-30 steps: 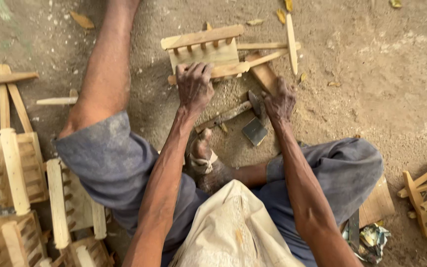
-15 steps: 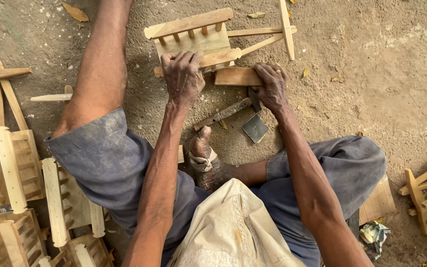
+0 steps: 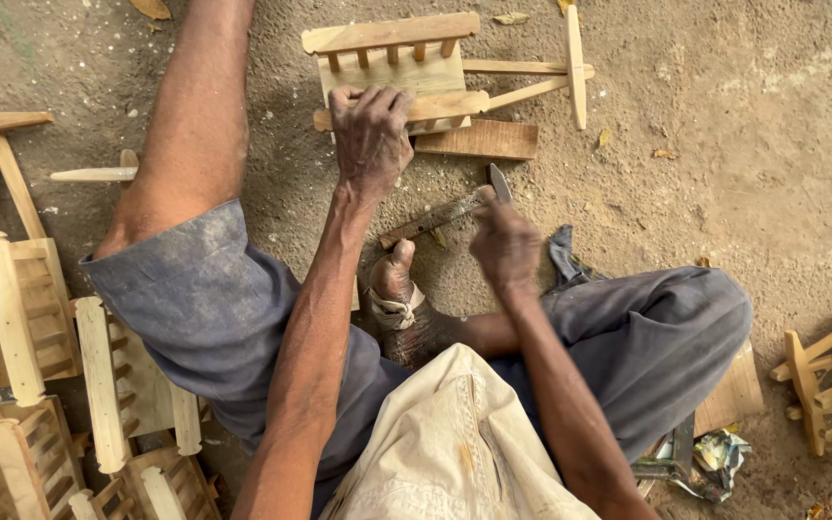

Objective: The person sits on the ground and assembles a small wooden chair by hand. They use a hammer to tap joints together and a sanding block to smooth the surfaces, repeatedly turning the chair to work on different sides.

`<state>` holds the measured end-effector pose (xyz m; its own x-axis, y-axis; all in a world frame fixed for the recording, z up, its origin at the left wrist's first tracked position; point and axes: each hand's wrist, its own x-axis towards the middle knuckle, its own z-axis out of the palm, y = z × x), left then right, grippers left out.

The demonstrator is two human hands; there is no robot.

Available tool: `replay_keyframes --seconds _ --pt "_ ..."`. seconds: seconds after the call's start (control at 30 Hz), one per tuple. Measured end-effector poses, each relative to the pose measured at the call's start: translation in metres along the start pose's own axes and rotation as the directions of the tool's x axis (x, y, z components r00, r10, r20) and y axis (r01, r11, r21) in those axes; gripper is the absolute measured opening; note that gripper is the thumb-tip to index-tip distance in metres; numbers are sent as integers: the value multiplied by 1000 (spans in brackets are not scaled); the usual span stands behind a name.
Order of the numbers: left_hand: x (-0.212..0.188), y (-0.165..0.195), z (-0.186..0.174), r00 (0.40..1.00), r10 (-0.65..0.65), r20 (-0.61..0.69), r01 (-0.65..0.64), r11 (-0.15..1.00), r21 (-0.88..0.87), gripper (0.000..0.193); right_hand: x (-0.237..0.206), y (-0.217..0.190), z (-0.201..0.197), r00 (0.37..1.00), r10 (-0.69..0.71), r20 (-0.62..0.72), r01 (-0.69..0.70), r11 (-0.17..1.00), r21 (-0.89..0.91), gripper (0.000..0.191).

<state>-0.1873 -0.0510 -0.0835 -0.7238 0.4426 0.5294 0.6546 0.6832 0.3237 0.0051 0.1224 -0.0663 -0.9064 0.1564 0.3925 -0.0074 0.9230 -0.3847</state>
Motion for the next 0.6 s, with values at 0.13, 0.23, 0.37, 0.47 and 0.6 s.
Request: replay_keyframes --seconds 0.13,0.23,0.37,0.47,0.6 --pt "3 -5 0 999 18 -42 -17 999 29 26 -7 -32 19 909 308 280 -309 950 -43 28" --pt "5 -7 -2 998 28 -48 -27 999 28 27 7 -41 25 848 430 309 -448 894 -15 24" --pt "8 -9 -5 999 42 -15 -41 998 44 21 18 -44 23 795 516 319 -561 825 63 30" --pt "9 -11 -6 997 55 -54 -52 997 57 22 14 -44 21 830 505 236 -543 828 138 42" --pt "10 -14 -3 998 21 -64 -19 999 38 20 10 -41 24 853 491 177 -521 822 231 38"
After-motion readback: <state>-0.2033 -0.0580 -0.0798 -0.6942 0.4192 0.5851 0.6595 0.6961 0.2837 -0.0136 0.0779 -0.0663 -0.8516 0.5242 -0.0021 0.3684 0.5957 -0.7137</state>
